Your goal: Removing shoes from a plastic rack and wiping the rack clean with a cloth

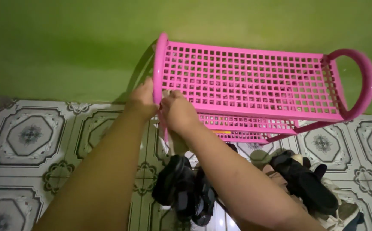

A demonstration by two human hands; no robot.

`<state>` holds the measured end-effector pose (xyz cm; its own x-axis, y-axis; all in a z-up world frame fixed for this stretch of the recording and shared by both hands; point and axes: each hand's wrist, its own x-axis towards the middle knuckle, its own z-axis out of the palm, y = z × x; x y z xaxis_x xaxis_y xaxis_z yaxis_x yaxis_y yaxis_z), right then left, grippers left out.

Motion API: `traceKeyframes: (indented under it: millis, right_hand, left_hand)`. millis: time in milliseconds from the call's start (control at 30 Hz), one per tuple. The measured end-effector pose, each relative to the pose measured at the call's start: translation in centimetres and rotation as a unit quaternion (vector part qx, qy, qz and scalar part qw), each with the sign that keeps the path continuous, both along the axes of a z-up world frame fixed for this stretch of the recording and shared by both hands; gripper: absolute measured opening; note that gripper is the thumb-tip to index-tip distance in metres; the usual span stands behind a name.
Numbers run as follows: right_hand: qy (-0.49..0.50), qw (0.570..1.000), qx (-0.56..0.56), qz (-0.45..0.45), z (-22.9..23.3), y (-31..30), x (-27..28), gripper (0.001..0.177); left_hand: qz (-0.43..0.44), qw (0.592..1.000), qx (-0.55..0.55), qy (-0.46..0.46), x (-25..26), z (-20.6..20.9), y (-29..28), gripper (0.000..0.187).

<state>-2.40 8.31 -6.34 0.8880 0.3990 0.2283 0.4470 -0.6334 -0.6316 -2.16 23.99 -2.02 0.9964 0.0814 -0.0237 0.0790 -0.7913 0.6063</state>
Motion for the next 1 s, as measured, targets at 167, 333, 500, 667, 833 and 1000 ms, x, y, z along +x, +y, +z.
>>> traceKeyframes:
  millis: [167, 333, 500, 667, 833, 1000]
  right_hand:
    - [-0.016, 1.000, -0.021, -0.016, 2.8, -0.1, -2.6, 0.020]
    - [0.306, 0.949, -0.074, 0.026, 1.4, -3.4, -5.3, 0.031]
    - [0.567, 0.678, 0.445, 0.143, 2.4, -10.5, -5.1, 0.061]
    - [0.588, 0.554, 0.568, 0.160, 6.5, -14.5, -3.5, 0.050]
    - [0.495, 0.697, 0.509, 0.098, 12.4, -13.3, -0.9, 0.042]
    - [0.252, 0.886, 0.388, 0.016, 13.2, -8.2, 3.9, 0.022]
  left_hand:
    - [0.021, 0.999, 0.030, 0.019, -0.1, 0.8, -0.5, 0.060]
    - [0.025, 0.999, -0.012, 0.027, -1.0, 0.2, -0.9, 0.058]
    - [0.024, 1.000, 0.001, -0.018, -0.7, 0.3, -1.0, 0.060]
    - [0.053, 0.996, -0.065, 0.000, -0.7, 0.8, -1.4, 0.055]
    - [0.035, 0.955, -0.290, 0.041, 0.7, -3.3, -0.1, 0.056]
    - [0.089, 0.955, -0.268, 0.088, -1.2, 0.8, -1.2, 0.040]
